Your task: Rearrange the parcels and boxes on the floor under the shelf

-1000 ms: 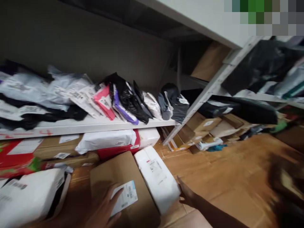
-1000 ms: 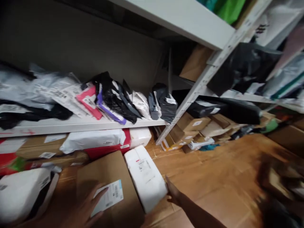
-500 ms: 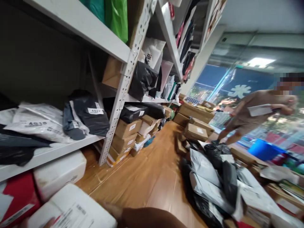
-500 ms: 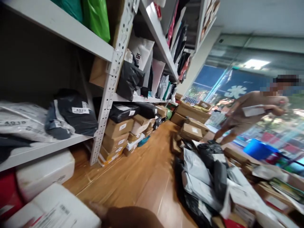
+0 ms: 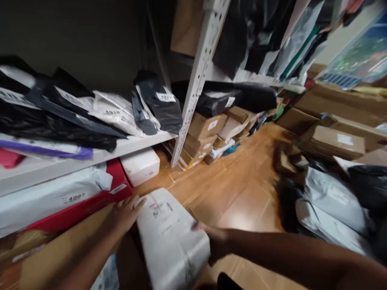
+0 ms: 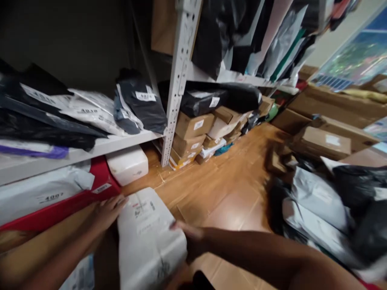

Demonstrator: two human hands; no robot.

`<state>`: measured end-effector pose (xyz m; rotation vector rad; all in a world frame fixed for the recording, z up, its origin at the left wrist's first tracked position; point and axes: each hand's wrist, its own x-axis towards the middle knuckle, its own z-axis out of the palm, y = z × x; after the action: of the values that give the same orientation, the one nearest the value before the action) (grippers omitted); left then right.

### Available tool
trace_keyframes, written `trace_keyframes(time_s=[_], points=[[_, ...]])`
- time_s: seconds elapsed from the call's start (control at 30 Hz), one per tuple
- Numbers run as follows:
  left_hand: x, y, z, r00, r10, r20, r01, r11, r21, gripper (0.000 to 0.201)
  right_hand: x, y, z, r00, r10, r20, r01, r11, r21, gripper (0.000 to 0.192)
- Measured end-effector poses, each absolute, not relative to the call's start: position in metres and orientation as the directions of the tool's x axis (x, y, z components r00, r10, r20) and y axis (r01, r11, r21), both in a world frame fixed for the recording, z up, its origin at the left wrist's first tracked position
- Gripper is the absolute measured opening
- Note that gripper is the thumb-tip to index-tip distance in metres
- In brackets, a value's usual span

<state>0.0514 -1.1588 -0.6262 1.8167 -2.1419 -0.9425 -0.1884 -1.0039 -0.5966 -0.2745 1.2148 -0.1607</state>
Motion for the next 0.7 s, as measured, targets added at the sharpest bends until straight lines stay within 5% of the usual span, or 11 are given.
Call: trace_keyframes(time_s=[0.07,0.13,0.27,0.5,0.7], points=[[0.045,-1.143,-0.617,-0.144,-0.927,-0.346,-0.66,-0.171,0.732,0.05,-0.188,-1.014,-0.586,0.354,-0.197,-0.914,-0.027,0.975,-0.22,0.05],[0.042,-1.121,-0.601,-0.088,-0.829,-0.552,-0.313,-0.503,0.805,0.052,-0.183,-1.024,-0.576,0.36,-0.164,-0.919,-0.026,0.982,-0.185,0.057],[0.047,-1.084,-0.563,-0.242,-0.499,-0.832,0.042,-0.862,0.505,0.051,-0.169,-1.037,-0.559,0.363,-0.131,-0.922,-0.07,0.983,-0.167,0.066],[0.066,-1.074,-0.548,-0.432,-0.185,-0.883,0.155,-0.979,0.129,0.065,-0.16,-1.037,-0.545,0.32,-0.171,-0.932,-0.099,0.972,-0.212,0.072],[0.067,-1.076,-0.551,-0.527,-0.173,-0.832,0.172,-0.981,0.094,0.068,-0.15,-1.032,-0.541,0.431,-0.3,-0.851,0.206,0.951,-0.232,0.054]])
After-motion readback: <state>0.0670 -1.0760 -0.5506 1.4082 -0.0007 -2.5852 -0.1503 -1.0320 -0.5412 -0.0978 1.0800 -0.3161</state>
